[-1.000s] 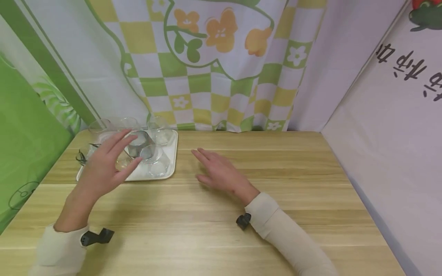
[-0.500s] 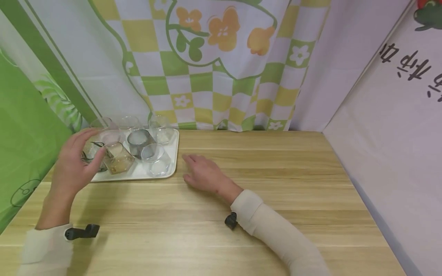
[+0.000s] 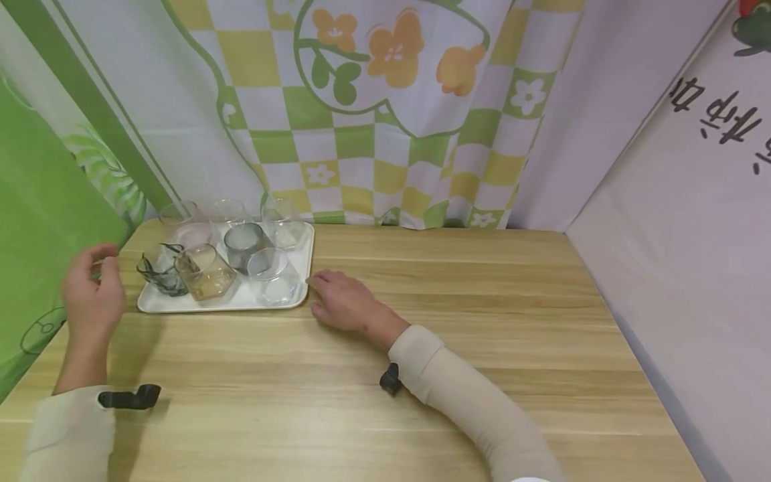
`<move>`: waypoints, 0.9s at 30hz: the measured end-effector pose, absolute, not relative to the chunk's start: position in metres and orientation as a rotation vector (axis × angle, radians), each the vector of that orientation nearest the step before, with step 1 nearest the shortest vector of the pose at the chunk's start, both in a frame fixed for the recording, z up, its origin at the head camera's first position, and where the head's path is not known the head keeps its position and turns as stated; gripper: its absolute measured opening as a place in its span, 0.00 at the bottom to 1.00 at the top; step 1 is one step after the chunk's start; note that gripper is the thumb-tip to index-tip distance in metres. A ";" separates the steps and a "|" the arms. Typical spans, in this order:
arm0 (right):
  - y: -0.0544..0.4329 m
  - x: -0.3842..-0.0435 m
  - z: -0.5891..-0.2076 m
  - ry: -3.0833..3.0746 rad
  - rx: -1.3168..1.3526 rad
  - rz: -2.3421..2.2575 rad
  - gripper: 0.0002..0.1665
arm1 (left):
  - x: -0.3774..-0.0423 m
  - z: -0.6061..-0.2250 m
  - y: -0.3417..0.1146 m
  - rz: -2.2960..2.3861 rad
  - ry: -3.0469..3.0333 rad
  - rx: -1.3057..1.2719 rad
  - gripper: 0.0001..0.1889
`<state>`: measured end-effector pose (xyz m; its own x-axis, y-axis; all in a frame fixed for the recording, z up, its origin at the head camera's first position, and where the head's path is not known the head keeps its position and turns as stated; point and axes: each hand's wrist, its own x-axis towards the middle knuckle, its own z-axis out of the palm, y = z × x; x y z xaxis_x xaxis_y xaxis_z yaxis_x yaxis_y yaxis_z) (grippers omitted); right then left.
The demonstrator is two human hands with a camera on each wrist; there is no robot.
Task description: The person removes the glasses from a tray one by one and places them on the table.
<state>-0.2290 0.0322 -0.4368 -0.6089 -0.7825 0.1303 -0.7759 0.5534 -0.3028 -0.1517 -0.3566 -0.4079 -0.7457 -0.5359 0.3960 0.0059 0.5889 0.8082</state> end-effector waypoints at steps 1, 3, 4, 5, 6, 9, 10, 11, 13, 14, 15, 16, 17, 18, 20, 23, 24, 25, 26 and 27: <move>0.031 -0.230 -0.436 2.750 -1.383 -0.518 0.30 | -0.153 -0.410 -0.361 -1.156 -2.194 0.470 0.20; 0.029 -0.231 -0.435 2.750 -1.391 -0.494 0.29 | -0.155 -0.416 -0.371 -1.240 -2.210 0.555 0.23; 0.028 -0.231 -0.435 2.749 -1.400 -0.477 0.29 | -0.156 -0.419 -0.376 -1.284 -2.219 0.593 0.24; 0.028 -0.231 -0.435 2.746 -1.407 -0.468 0.28 | -0.156 -0.423 -0.381 -1.321 -2.232 0.627 0.24; 0.027 -0.231 -0.435 2.741 -1.414 -0.456 0.28 | -0.157 -0.428 -0.384 -1.354 -2.239 0.664 0.24; 0.026 -0.230 -0.436 2.730 -1.426 -0.431 0.28 | -0.158 -0.441 -0.392 -1.390 -2.303 0.733 0.24; 0.027 -0.229 -0.436 2.726 -1.429 -0.428 0.27 | -0.158 -0.446 -0.394 -1.376 -2.324 0.739 0.23; 0.027 -0.229 -0.436 2.725 -1.428 -0.426 0.27 | -0.159 -0.449 -0.395 -1.361 -2.345 0.744 0.23; 0.028 -0.229 -0.436 2.729 -1.433 -0.399 0.28 | -0.161 -0.454 -0.396 -1.326 -2.386 0.733 0.23; 0.029 -0.229 -0.436 2.732 -1.435 -0.383 0.28 | -0.162 -0.456 -0.397 -1.307 -2.407 0.721 0.23; 0.029 -0.229 -0.436 2.732 -1.435 -0.366 0.28 | -0.162 -0.457 -0.397 -1.294 -2.420 0.709 0.22; 0.029 -0.229 -0.436 2.732 -1.438 -0.347 0.28 | -0.163 -0.458 -0.398 -1.283 -2.433 0.698 0.22; 0.030 -0.229 -0.436 2.730 -1.440 -0.330 0.28 | -0.164 -0.458 -0.398 -1.274 -2.452 0.685 0.22; 0.029 -0.230 -0.436 2.725 -1.442 -0.316 0.29 | -0.164 -0.458 -0.399 -1.258 -2.478 0.667 0.21; 0.029 -0.230 -0.436 2.711 -1.440 -0.292 0.29 | -0.165 -0.458 -0.401 -1.224 -2.531 0.638 0.20; 0.028 -0.231 -0.436 2.689 -1.441 -0.268 0.29 | -0.164 -0.458 -0.404 -1.204 -2.577 0.606 0.19; 0.027 -0.231 -0.436 2.688 -1.438 -0.258 0.29 | -0.164 -0.458 -0.405 -1.213 -2.580 0.597 0.19; 0.027 -0.232 -0.435 2.686 -1.435 -0.245 0.29 | -0.164 -0.457 -0.406 -1.231 -2.576 0.590 0.20; 0.027 -0.232 -0.434 2.687 -1.434 -0.231 0.29 | -0.164 -0.457 -0.406 -1.258 -2.566 0.583 0.20; 0.028 -0.232 -0.434 2.688 -1.434 -0.223 0.29 | -0.164 -0.456 -0.407 -1.285 -2.555 0.582 0.20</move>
